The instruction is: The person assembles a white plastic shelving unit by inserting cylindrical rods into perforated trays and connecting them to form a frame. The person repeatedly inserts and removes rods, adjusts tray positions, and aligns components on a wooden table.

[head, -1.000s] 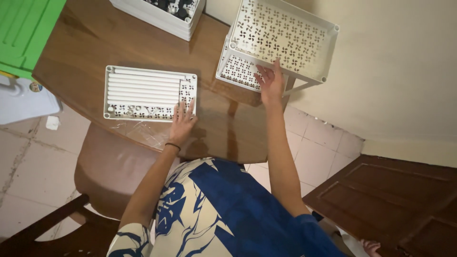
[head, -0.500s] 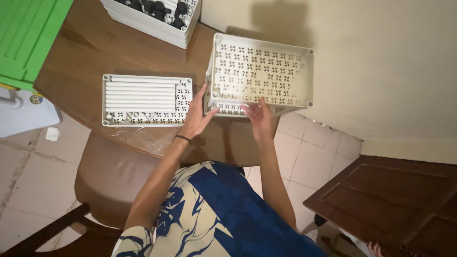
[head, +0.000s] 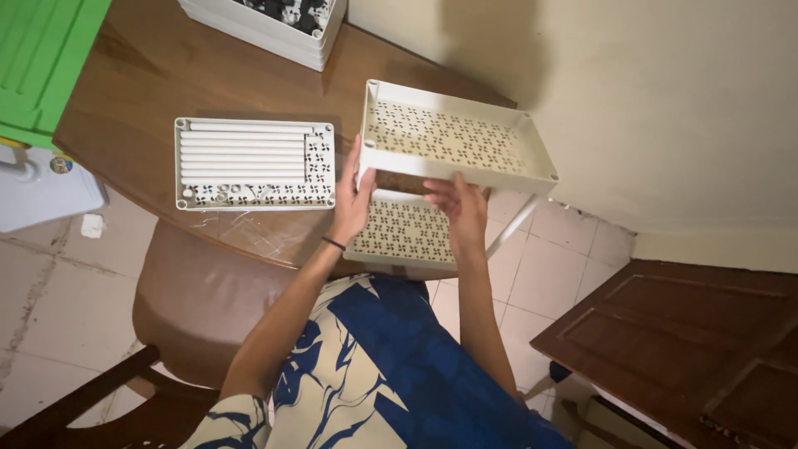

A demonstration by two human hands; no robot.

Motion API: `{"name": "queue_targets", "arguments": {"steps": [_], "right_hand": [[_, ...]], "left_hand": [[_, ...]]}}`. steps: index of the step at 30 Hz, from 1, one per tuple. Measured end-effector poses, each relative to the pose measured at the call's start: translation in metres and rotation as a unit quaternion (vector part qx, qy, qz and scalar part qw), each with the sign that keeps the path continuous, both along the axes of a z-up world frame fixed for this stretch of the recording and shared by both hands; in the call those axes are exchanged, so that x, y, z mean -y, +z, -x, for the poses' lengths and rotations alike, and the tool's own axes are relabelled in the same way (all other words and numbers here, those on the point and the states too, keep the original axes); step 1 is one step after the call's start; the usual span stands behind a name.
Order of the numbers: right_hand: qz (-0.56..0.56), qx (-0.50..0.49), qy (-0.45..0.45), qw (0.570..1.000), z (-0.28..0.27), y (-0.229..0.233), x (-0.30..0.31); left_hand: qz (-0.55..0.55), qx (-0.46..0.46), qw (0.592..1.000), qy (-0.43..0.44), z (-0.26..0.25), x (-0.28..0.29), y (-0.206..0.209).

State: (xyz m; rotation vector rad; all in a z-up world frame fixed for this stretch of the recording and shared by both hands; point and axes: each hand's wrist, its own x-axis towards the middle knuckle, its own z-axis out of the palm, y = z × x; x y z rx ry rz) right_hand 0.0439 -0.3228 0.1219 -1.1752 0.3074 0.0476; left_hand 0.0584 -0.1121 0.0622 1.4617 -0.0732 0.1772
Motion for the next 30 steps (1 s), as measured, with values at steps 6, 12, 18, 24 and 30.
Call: {"name": "queue_targets", "arguments": {"steps": [6, 12, 18, 24, 30], "right_hand": [[0.076, 0.006, 0.019, 0.997, -0.001, -0.009, 0.002], [0.132, -0.048, 0.057, 0.988, -0.003, -0.034, 0.000], [0.220, -0.062, 0.175, 0.958, -0.007, -0.097, -0.026], [0.160, -0.084, 0.185, 0.966, -0.030, -0.186, -0.082], [0.194, -0.011, 0.179, 0.965, -0.035, -0.194, -0.079]], "left_hand": [[0.054, -0.083, 0.995, 0.003, -0.019, 0.002, 0.004], [0.018, -0.153, 0.988, 0.026, -0.027, 0.003, 0.003], [0.123, -0.258, 0.958, -0.003, -0.024, 0.007, -0.027], [0.082, -0.234, 0.968, 0.023, -0.038, 0.008, -0.098], [-0.071, -0.104, 0.991, 0.042, -0.059, 0.001, -0.149]]}}
